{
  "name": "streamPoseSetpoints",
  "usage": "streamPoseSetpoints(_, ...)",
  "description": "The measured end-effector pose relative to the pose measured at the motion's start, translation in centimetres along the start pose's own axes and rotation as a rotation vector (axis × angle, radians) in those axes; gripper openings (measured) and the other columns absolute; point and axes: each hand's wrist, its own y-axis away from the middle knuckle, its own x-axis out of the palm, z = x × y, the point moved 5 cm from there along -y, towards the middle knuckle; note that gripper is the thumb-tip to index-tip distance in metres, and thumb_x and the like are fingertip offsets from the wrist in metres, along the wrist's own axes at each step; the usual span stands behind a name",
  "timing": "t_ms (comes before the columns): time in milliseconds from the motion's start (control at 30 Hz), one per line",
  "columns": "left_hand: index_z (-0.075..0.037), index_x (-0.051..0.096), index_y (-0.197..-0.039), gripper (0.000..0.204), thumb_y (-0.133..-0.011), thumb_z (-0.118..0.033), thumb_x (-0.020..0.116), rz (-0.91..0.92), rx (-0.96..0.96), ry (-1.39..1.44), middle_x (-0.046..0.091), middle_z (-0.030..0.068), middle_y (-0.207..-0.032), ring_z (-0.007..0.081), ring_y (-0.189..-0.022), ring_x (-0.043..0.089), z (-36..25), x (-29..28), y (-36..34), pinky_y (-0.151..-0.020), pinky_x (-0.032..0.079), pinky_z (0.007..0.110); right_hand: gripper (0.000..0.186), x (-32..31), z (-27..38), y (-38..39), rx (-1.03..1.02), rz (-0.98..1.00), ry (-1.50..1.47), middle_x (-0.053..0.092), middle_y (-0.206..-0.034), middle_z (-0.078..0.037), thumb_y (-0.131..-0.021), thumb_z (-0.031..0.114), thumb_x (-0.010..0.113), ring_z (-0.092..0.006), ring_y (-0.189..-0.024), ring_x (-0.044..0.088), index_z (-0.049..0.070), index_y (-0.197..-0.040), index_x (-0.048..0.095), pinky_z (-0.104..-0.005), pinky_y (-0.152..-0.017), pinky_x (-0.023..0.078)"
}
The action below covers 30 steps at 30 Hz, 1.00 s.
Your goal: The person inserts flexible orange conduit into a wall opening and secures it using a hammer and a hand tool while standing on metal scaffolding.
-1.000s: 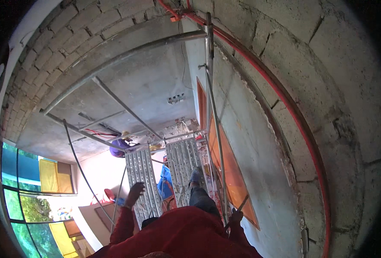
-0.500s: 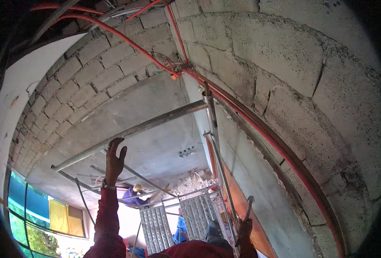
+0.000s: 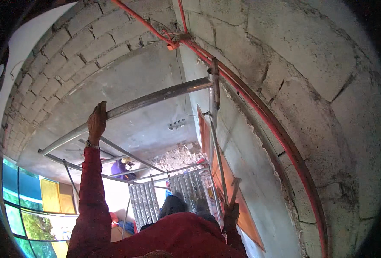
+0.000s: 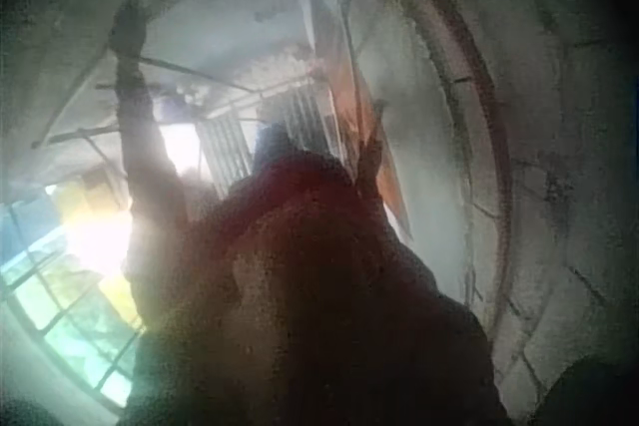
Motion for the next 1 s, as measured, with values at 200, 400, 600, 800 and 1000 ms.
streamPoseSetpoints(200,-0.009,0.058,-0.107,0.019,-0.102,-0.024,0.049,0.039,0.128,-0.217,0.068,0.0159,-0.087,0.0374,-0.077,0.069,0.7,-0.3,0.0,-0.062,0.053,0.050,0.029,2.5,8.5,-4.9,-0.068,0.020,-0.157,0.055,-0.078,-0.005,-0.086,0.019,0.076,-0.0180,-0.072,0.054,0.006,-0.089,0.050,-0.0351,-0.062,0.046)
streamPoseSetpoints(400,-0.009,0.057,-0.108,0.021,-0.102,-0.028,0.050,0.310,0.141,-0.094,0.067,0.0160,-0.079,0.0378,-0.071,0.068,3.1,0.3,-1.1,-0.055,0.052,0.051,0.024,4.9,30.4,-7.4,-0.336,0.042,-0.600,0.050,-0.072,0.001,-0.089,0.016,0.072,-0.0089,-0.049,0.044,0.009,-0.096,0.050,-0.0257,-0.043,0.039)
streamPoseSetpoints(600,-0.006,0.063,-0.115,0.046,-0.106,-0.045,0.042,0.687,0.012,0.278,0.070,0.0220,-0.090,0.0417,-0.081,0.068,2.8,-0.8,-2.6,-0.069,0.052,0.051,0.025,8.0,46.7,-9.1,-0.584,0.144,-0.896,0.049,-0.062,-0.002,-0.090,0.018,0.071,-0.0113,-0.041,0.043,0.006,-0.102,0.052,-0.0273,-0.038,0.037)
streamPoseSetpoints(800,-0.004,0.053,-0.138,0.072,-0.088,-0.053,0.069,0.789,0.191,0.212,0.069,0.0200,-0.098,0.0375,-0.090,0.069,3.6,-1.7,-2.5,-0.074,0.056,0.048,0.031,10.8,60.4,-8.9,-0.799,0.444,-0.939,0.047,-0.067,-0.003,-0.099,0.030,0.063,-0.0094,-0.041,0.036,0.004,-0.112,0.054,-0.0264,-0.041,0.038)
streamPoseSetpoints(1000,-0.001,0.037,-0.147,0.080,-0.092,-0.052,0.066,1.151,0.345,0.382,0.065,0.0271,-0.110,0.0423,-0.100,0.067,5.4,0.2,-4.5,-0.081,0.056,0.049,0.032,14.7,65.1,-12.4,-0.614,0.068,-0.729,0.044,-0.064,0.001,-0.096,0.033,0.066,-0.0083,-0.049,0.042,0.004,-0.107,0.054,-0.0260,-0.043,0.040)
